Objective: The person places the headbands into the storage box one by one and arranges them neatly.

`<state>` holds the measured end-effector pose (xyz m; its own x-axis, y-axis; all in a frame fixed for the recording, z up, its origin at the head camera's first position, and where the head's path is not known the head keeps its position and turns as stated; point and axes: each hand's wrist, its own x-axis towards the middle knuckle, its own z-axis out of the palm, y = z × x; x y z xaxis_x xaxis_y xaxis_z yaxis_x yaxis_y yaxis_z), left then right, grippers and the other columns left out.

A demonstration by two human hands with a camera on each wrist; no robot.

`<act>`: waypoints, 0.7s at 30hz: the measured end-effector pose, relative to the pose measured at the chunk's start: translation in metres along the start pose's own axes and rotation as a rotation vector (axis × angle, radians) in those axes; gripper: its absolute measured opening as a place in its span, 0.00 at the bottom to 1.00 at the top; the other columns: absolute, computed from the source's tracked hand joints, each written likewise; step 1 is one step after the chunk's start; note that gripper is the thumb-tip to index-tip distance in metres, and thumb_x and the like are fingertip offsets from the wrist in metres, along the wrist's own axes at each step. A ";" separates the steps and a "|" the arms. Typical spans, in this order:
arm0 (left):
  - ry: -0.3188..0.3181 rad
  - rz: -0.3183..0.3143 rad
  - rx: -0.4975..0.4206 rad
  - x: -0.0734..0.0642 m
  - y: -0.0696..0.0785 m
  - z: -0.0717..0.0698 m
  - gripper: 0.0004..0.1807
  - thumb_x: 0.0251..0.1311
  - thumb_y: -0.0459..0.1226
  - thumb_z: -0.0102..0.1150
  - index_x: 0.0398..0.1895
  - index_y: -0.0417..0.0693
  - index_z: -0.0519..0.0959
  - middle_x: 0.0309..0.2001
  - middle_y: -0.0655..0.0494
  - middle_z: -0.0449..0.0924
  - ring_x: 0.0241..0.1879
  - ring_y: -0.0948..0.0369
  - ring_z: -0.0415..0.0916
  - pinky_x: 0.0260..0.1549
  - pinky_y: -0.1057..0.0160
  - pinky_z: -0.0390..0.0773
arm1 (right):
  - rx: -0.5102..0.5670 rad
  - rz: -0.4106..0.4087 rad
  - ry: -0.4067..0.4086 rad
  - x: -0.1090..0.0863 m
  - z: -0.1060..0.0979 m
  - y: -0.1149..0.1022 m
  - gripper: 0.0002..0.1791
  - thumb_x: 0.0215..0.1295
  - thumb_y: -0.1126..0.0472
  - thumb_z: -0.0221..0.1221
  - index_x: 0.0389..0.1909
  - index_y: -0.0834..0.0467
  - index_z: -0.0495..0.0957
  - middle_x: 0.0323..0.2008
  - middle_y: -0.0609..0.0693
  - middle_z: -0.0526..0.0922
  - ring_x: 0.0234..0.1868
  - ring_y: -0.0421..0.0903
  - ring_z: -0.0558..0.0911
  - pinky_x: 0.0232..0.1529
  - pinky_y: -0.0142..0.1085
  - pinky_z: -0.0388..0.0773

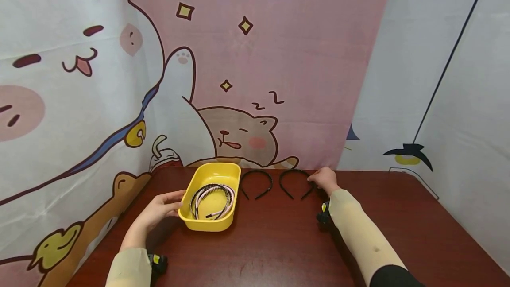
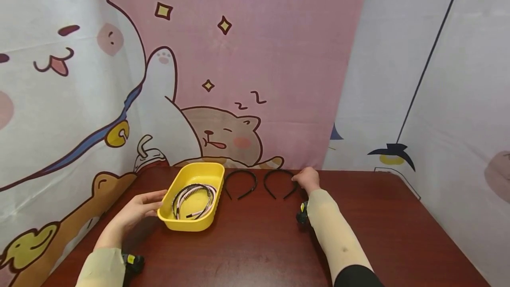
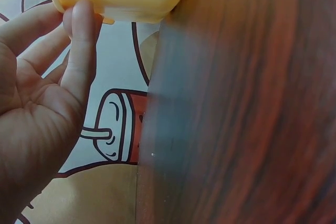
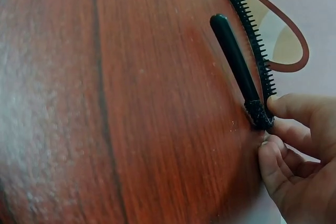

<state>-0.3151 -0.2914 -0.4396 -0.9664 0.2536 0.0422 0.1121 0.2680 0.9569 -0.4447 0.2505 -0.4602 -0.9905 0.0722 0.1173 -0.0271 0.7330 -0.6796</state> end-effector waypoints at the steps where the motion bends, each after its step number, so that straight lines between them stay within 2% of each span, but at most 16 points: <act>1: -0.002 0.000 0.001 0.000 0.000 0.000 0.31 0.66 0.34 0.57 0.68 0.29 0.61 0.60 0.29 0.69 0.44 0.51 0.80 0.41 0.60 0.82 | 0.004 0.015 0.000 -0.001 -0.001 -0.001 0.12 0.54 0.60 0.67 0.20 0.65 0.84 0.14 0.54 0.79 0.16 0.48 0.78 0.22 0.37 0.75; 10: 0.011 -0.005 0.003 0.001 0.002 0.001 0.31 0.65 0.34 0.58 0.68 0.29 0.62 0.60 0.29 0.69 0.43 0.50 0.80 0.40 0.60 0.82 | 0.068 0.077 -0.014 -0.002 -0.006 -0.001 0.11 0.54 0.61 0.67 0.24 0.68 0.84 0.17 0.55 0.81 0.16 0.46 0.78 0.22 0.37 0.76; 21: 0.006 -0.004 0.008 -0.001 0.002 0.002 0.30 0.66 0.32 0.56 0.68 0.28 0.61 0.60 0.28 0.68 0.44 0.50 0.80 0.41 0.60 0.82 | 0.216 0.144 -0.058 -0.001 -0.012 0.004 0.10 0.52 0.62 0.67 0.24 0.67 0.81 0.15 0.49 0.75 0.17 0.45 0.78 0.23 0.37 0.80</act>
<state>-0.3138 -0.2894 -0.4381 -0.9683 0.2467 0.0398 0.1095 0.2761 0.9549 -0.4427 0.2613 -0.4546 -0.9921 0.1219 -0.0295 0.0929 0.5562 -0.8259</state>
